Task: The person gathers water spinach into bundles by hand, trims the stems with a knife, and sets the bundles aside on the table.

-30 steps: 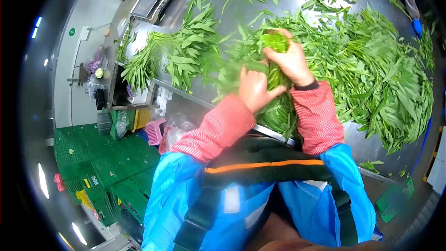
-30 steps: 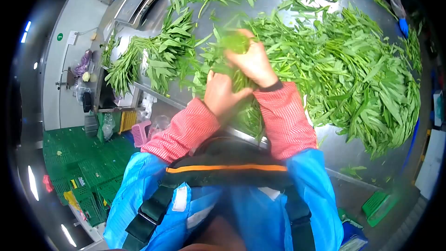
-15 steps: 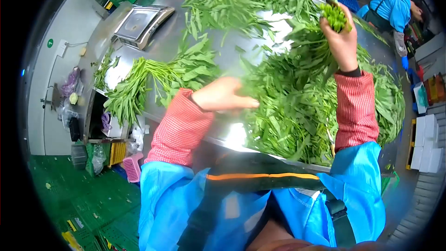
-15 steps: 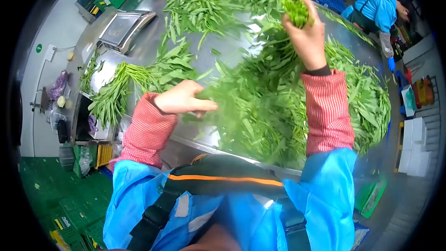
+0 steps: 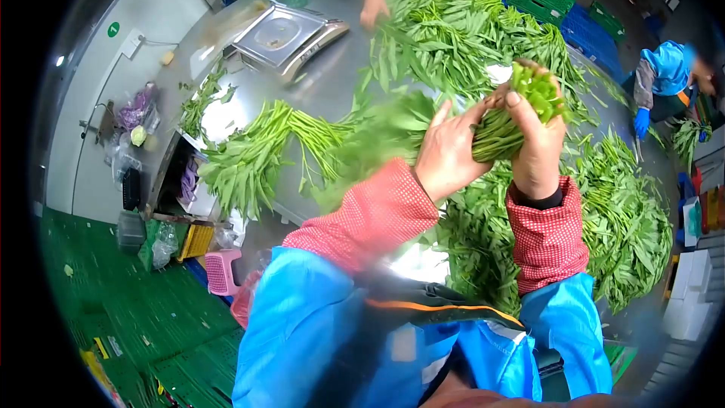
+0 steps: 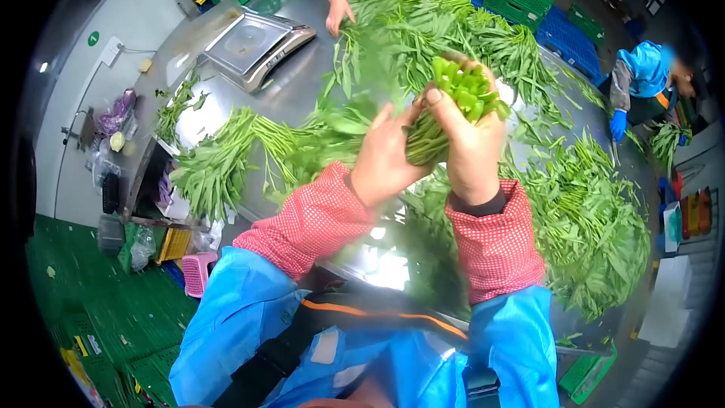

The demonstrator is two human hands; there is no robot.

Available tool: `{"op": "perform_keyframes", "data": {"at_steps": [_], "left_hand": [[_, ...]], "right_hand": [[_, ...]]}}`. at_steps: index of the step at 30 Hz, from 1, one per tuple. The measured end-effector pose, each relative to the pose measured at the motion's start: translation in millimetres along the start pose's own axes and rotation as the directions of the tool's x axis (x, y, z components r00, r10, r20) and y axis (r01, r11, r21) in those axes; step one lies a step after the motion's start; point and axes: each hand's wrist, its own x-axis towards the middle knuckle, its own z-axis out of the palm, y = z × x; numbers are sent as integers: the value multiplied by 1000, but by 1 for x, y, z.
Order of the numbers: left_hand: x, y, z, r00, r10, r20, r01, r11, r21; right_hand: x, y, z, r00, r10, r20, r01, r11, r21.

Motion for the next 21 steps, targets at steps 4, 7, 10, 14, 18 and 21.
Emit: {"op": "perform_keyframes", "data": {"at_steps": [4,7,10,14,18,21], "left_hand": [[4,-28,-29,995,-30,91,17,990,139],[13,-41,-68,979,147,138,-177,954,241],[20,-64,-93,975,127,183,-190,903,385],[31,-105,-134,985,26,168,-117,820,561],[61,-176,-170,992,-112,50,27,597,802],[102,-246,-187,940,-337,-50,191,401,896]], "right_hand": [[20,11,4,954,202,222,-244,952,183],[48,39,-7,981,192,20,-186,968,-166],[66,89,-15,982,-190,19,165,793,-587],[85,89,-43,922,373,-100,-357,923,147],[57,106,-35,887,459,-46,-455,887,73],[12,142,-27,789,591,-166,-608,789,-81]]}}
